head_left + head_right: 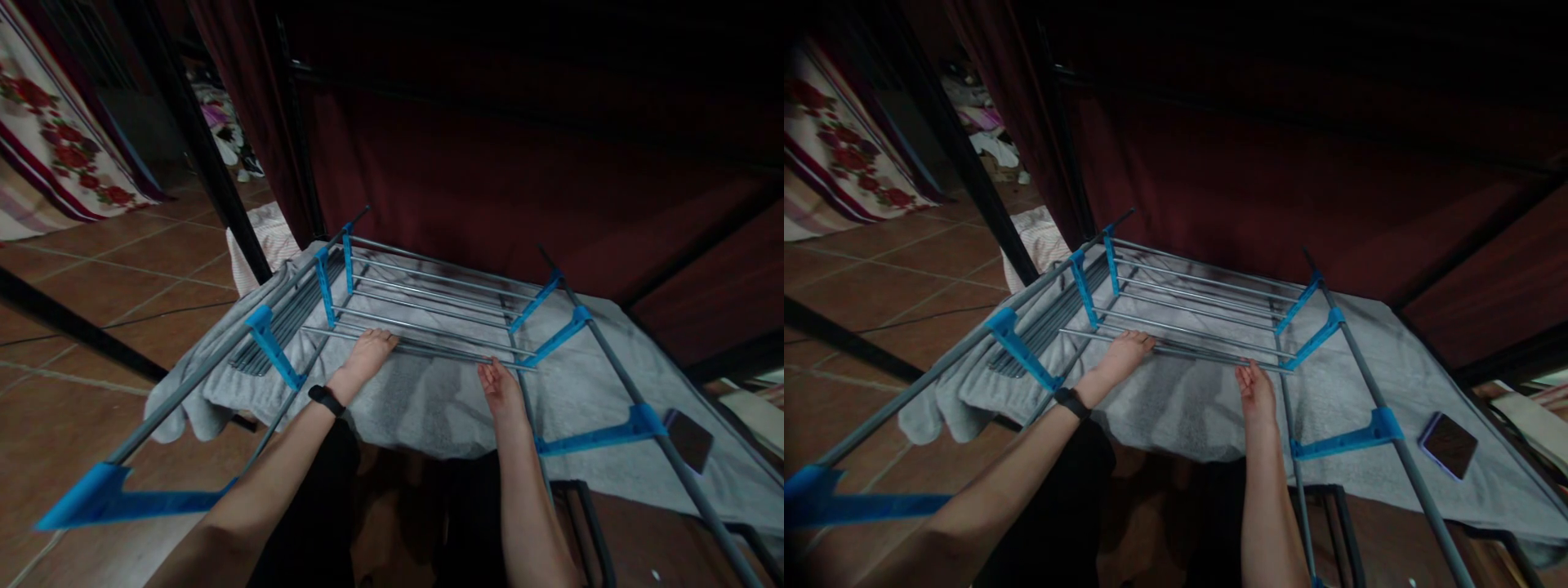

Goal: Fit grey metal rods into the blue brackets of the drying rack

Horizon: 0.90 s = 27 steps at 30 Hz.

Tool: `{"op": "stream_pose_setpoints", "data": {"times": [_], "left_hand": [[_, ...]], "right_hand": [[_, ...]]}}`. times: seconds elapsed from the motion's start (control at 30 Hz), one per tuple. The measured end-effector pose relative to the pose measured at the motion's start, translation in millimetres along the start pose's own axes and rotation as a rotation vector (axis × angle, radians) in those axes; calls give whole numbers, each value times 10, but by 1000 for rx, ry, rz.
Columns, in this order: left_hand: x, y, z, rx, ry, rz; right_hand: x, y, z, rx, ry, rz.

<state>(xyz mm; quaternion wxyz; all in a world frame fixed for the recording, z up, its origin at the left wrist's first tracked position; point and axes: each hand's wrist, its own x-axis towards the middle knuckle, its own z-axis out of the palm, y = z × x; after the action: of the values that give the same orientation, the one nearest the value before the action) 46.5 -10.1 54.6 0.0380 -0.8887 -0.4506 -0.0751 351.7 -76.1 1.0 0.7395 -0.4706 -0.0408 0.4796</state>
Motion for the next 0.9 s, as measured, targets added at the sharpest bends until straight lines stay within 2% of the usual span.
{"op": "stream_pose_setpoints", "data": {"times": [0.13, 0.27, 0.47, 0.6, 0.9], "left_hand": [[-137, -190, 69, -67, 1, -131], [-222, -318, 163, -236, -1, -232], [-222, -393, 215, -318, 33, -161], [-200, -424, 276, -295, 30, -140], [-188, -404, 344, -227, -41, -150]], "right_hand": [[73, -36, -99, 25, 99, -6], [136, -42, -198, 8, 62, -65], [113, -32, -206, 11, 112, -90], [86, -37, -177, 19, 78, -112], [96, -93, -161, 17, 88, -88]]}}
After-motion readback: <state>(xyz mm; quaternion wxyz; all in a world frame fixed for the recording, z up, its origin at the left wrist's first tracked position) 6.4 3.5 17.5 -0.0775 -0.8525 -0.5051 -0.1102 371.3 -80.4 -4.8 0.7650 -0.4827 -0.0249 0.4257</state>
